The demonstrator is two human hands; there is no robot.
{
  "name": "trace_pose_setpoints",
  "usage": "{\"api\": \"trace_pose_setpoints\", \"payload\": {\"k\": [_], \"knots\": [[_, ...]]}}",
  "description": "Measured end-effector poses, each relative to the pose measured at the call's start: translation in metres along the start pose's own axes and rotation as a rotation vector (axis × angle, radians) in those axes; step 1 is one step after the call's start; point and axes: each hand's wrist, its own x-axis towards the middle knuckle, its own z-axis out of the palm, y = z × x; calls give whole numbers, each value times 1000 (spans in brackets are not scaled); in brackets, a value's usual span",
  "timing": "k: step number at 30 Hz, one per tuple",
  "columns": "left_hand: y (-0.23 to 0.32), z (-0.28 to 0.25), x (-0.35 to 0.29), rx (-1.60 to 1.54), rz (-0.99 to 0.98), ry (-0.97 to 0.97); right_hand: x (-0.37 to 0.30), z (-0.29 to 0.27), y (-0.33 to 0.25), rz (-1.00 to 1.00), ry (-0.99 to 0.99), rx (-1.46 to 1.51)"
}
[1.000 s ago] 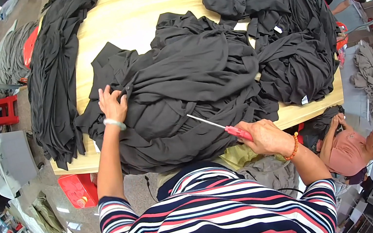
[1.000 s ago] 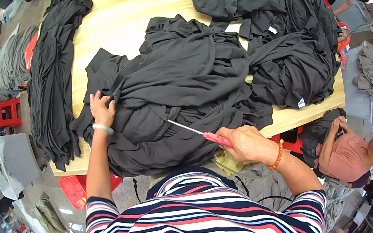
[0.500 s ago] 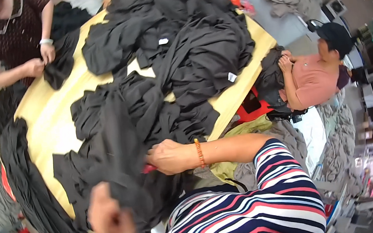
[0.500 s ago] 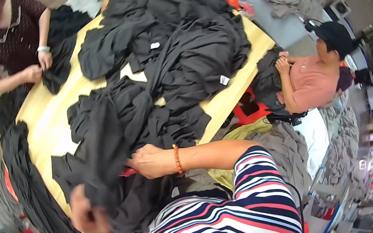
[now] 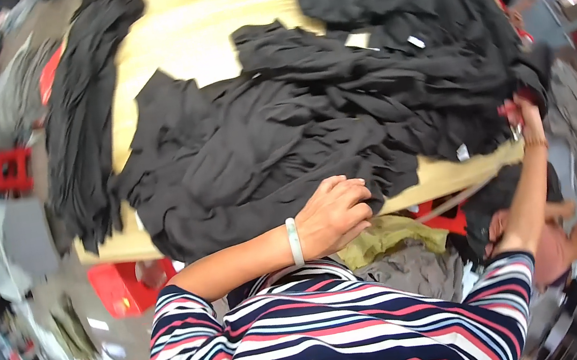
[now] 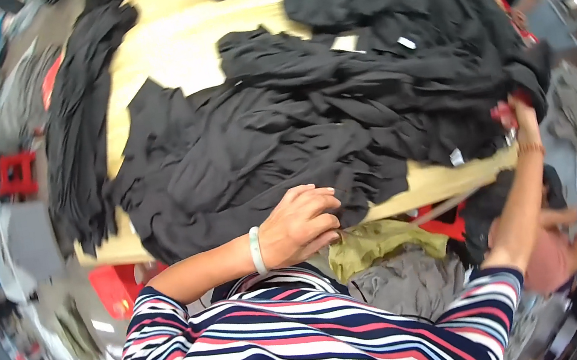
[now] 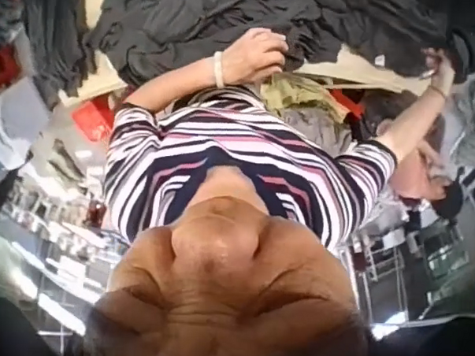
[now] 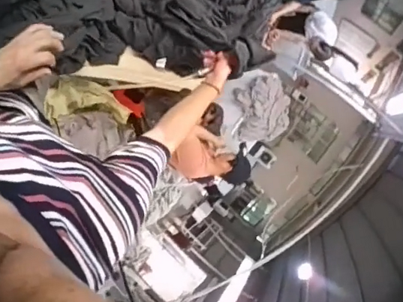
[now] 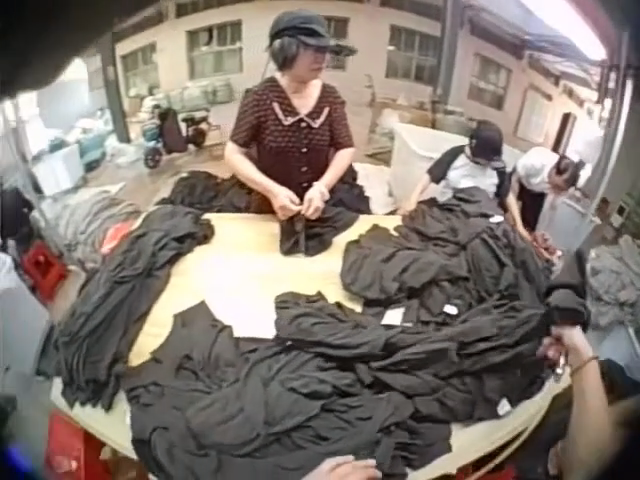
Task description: Trimming loose threads from black garments using a pair of scissors.
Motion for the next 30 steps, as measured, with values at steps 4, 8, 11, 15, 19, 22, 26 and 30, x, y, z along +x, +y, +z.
{"api": "trace_pose_setpoints", "payload": {"k": [4,8,11,15,19,22,26,30], "knots": [[-29,-22,-74,238,-317,204,-74,118,30,-147,-224,-214],[-52,-63,-172,631,-704,346,-172,222,41,-288,-643,-416],[-64,-82,-236,720,-1005,351,-240,294,35,-415,-882,-505],[-77,-92,-257,540,-1035,397,-286,353,27,-603,-1011,-670],[-84,-102,-226,430,-868,589,-300,406,20,-654,-1060,-832],[-104,-113,-222,357,-862,569,-296,440,31,-770,-1030,-731],[-113,-131,-194,147,-971,478,-274,440,10,-729,-905,-621],[-155,-133,-151,-51,-838,546,-224,428,-14,-641,-602,-550]]}}
